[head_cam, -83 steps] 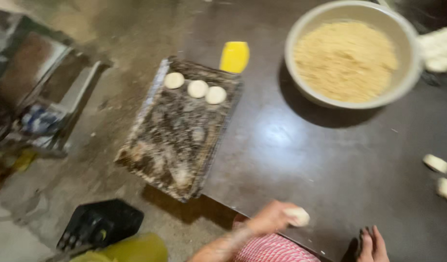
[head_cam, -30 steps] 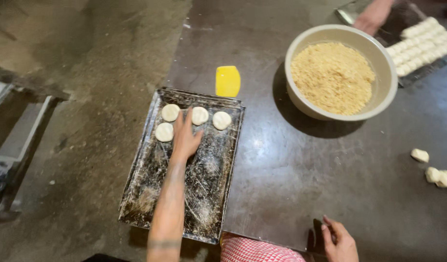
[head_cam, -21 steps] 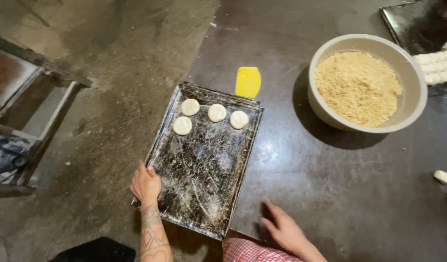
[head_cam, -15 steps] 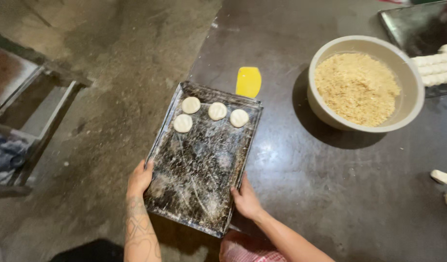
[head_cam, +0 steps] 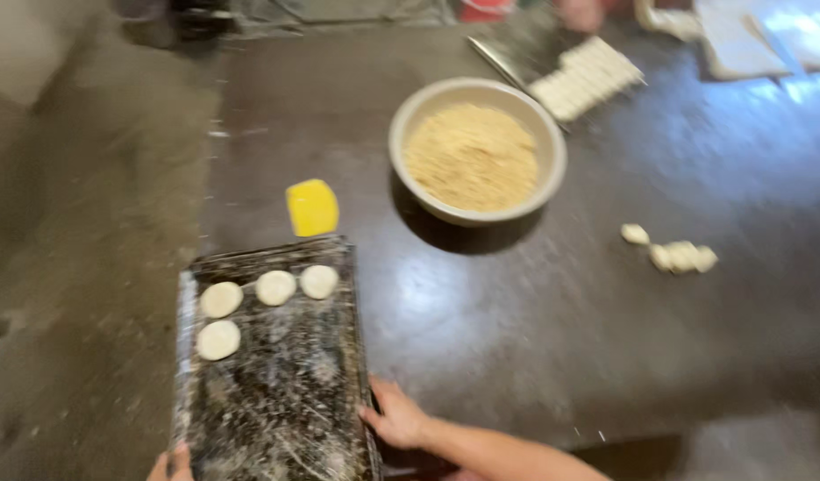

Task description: The person prepares dough buns by hand, portioning small pieces of dough, dipping them into a bowl of crumbs, and arranging them on a metal tray.

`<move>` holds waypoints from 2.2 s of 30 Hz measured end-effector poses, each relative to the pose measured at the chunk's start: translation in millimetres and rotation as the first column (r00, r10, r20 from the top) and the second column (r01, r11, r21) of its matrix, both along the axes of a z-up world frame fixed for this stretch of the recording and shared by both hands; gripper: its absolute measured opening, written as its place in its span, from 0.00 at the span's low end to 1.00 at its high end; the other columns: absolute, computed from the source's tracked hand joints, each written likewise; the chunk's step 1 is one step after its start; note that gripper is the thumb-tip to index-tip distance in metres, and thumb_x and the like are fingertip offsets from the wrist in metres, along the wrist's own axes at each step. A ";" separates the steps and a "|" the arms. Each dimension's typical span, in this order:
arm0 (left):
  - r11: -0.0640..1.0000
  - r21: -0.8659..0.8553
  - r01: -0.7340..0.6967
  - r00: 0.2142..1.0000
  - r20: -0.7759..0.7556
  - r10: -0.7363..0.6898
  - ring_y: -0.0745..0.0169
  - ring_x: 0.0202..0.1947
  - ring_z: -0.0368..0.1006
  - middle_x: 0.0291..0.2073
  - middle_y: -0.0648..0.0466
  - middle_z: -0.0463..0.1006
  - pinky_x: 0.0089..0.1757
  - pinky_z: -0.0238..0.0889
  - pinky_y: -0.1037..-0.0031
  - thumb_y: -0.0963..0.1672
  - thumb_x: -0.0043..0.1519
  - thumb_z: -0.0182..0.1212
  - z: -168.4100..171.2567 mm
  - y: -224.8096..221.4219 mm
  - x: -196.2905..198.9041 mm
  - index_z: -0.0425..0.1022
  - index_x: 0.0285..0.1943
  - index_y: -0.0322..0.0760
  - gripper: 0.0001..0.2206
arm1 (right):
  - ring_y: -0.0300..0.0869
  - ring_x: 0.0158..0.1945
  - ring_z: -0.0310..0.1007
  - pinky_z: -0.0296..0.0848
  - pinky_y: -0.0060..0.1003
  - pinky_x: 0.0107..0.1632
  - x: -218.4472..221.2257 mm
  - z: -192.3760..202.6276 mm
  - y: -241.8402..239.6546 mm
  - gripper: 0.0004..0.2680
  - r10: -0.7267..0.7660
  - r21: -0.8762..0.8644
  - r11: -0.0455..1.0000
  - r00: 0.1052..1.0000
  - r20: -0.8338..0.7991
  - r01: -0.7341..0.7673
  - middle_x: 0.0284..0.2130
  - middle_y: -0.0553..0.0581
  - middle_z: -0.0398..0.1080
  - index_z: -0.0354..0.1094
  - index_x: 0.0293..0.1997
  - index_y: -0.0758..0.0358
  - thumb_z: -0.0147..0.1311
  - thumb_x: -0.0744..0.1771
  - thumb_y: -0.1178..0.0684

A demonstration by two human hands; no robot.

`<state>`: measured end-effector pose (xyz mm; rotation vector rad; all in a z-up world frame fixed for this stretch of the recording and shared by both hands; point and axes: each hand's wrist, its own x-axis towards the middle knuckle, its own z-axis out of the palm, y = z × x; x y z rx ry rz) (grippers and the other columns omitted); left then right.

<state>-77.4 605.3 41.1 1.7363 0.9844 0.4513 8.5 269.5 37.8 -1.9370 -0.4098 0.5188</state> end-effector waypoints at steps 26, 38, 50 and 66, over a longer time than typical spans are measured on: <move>0.073 0.517 0.853 0.050 0.059 -0.997 0.35 0.64 0.65 0.64 0.37 0.70 0.63 0.59 0.58 0.40 0.61 0.62 -14.8 -709.8 300.7 0.68 0.67 0.28 0.23 | 0.47 0.34 0.82 0.75 0.38 0.39 -115.3 -17.0 -540.7 0.11 -0.907 -0.521 0.291 0.405 0.117 0.802 0.32 0.64 0.80 0.76 0.42 0.65 0.54 0.69 0.47; 0.262 0.382 0.886 0.289 -0.015 -0.957 0.43 0.34 0.71 0.31 0.41 0.75 0.36 0.65 0.54 0.41 0.57 0.66 -49.3 -787.7 358.7 0.79 0.34 0.32 0.05 | 0.51 0.55 0.73 0.72 0.46 0.56 -78.1 -81.0 -652.5 0.23 -0.937 -0.555 0.350 0.288 -0.198 0.755 0.57 0.67 0.69 0.55 0.70 0.61 0.55 0.66 0.56; 0.285 -0.479 0.831 0.482 0.362 -0.798 0.70 0.36 0.74 0.35 0.55 0.80 0.39 0.69 0.78 0.41 0.57 0.73 7.9 -623.3 177.4 0.78 0.49 0.30 0.14 | 0.43 0.41 0.81 0.80 0.36 0.46 53.0 16.1 -501.5 0.13 -0.470 0.207 0.767 0.752 -0.462 0.607 0.43 0.64 0.81 0.75 0.56 0.71 0.57 0.66 0.61; 0.629 -0.094 0.771 0.636 0.080 -0.768 0.60 0.34 0.79 0.33 0.47 0.84 0.38 0.72 0.68 0.43 0.56 0.68 88.8 -440.2 202.1 0.78 0.44 0.34 0.11 | 0.61 0.51 0.72 0.70 0.50 0.56 136.9 126.3 -277.7 0.22 0.167 -0.151 0.983 0.867 0.469 -0.107 0.47 0.65 0.73 0.63 0.68 0.63 0.50 0.63 0.65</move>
